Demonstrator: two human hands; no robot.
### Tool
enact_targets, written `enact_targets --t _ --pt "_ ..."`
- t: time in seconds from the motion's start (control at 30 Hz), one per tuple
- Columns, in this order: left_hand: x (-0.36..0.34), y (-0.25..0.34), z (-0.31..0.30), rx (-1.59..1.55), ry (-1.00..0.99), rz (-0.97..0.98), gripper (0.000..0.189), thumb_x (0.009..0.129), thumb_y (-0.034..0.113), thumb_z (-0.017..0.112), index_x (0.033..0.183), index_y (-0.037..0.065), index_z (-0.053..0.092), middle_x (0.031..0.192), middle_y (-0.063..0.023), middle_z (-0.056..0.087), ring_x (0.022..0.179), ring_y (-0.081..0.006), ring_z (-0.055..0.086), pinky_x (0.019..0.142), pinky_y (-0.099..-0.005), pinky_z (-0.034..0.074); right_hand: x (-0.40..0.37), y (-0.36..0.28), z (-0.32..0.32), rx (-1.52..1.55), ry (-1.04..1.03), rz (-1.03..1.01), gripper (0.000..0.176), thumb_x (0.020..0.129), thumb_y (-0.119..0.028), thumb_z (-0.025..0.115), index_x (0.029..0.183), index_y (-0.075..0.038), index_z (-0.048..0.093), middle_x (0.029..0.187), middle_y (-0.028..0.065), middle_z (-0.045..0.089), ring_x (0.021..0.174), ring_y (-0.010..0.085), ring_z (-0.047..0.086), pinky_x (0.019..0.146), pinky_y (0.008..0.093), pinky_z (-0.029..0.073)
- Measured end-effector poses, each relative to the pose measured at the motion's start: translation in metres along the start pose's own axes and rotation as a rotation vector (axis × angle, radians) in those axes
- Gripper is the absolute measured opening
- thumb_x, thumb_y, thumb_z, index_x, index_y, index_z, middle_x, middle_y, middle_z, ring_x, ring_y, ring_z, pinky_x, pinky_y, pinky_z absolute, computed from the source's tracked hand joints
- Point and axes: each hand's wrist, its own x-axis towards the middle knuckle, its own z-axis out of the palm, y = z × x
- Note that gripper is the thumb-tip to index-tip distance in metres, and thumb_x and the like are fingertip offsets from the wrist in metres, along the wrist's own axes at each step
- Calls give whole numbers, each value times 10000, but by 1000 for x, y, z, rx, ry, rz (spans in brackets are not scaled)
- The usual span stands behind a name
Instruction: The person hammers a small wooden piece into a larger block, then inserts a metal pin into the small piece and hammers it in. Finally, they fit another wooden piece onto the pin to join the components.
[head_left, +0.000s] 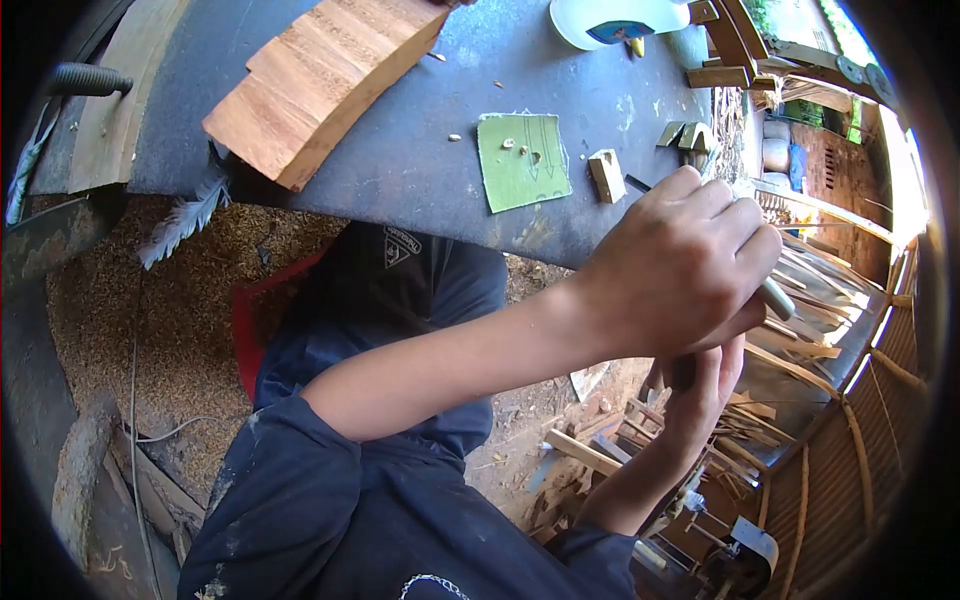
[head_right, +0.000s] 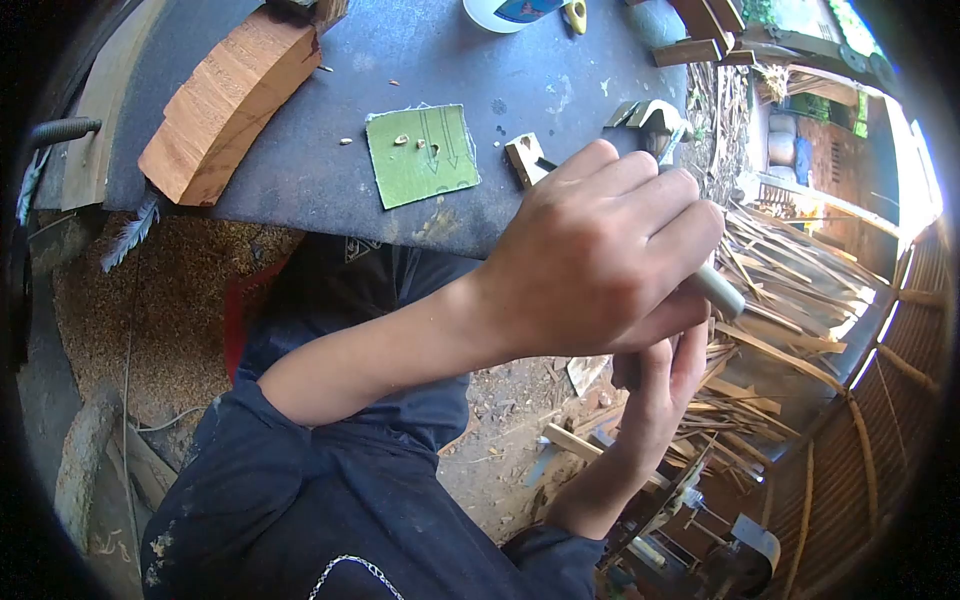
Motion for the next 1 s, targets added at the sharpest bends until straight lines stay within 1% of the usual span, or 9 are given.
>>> enact_targets --t 0.03,0.13,0.27,0.63,0.83,0.9,0.93,0.97,1.0 --pt "0 -3 2 2 -16 0 310 785 334 822 878 104 636 815 -43 593 766 -227 628 733 -383 469 1 -3 4 6 30 -5 577 1069 -230 608 1558 29 447 861 -37 581 637 13 470 545 183 312" --pt "1 -8 1 38 -53 -40 318 797 336 829 859 99 627 807 -53 617 782 -237 645 747 -391 476 1 1 13 2 201 -8 567 1055 -267 614 1520 34 492 989 29 634 717 30 498 586 191 339" --pt "1 -16 2 58 -82 -66 317 830 339 826 846 93 626 803 -62 634 792 -247 653 763 -395 480 -1 1 11 -46 139 -21 594 1044 -318 618 1508 34 502 1051 59 651 744 39 506 602 194 354" --pt "1 -16 4 46 -97 -79 307 845 338 825 852 86 649 812 -77 666 795 -255 674 771 -402 491 -5 -6 9 -62 61 6 618 1028 -363 626 1489 32 511 1016 75 660 709 33 494 568 190 346" --pt "3 -18 3 -12 -90 -114 319 851 347 825 838 83 646 807 -88 684 791 -266 704 772 -416 510 -5 -2 15 -75 117 -36 628 1019 -359 633 1490 38 511 1029 79 665 754 71 565 624 200 404" --pt "4 -19 3 -33 -93 -128 326 857 354 822 838 82 643 805 -91 687 790 -273 715 765 -425 517 -8 3 1 -79 96 -46 603 1037 -337 624 1516 9 502 1048 79 672 716 64 573 576 185 401" --pt "4 -20 2 -41 -102 -136 328 861 356 821 841 82 641 804 -92 687 787 -276 719 759 -430 521 -7 3 -7 -131 120 -78 592 1043 -338 623 1521 -9 503 1004 78 675 647 50 534 519 185 373" --pt "5 -21 2 -48 -110 -143 330 864 357 819 844 82 639 802 -93 688 784 -280 722 753 -435 525 -5 1 -12 -183 147 -108 581 1049 -339 623 1525 -27 505 960 77 679 577 36 496 462 186 344" --pt "5 -21 2 -44 -95 -139 331 867 357 817 849 79 637 794 -95 684 777 -286 721 745 -438 526 -3 -2 -20 -119 247 -156 569 1053 -338 617 1513 -22 506 977 94 679 575 42 493 457 191 349"
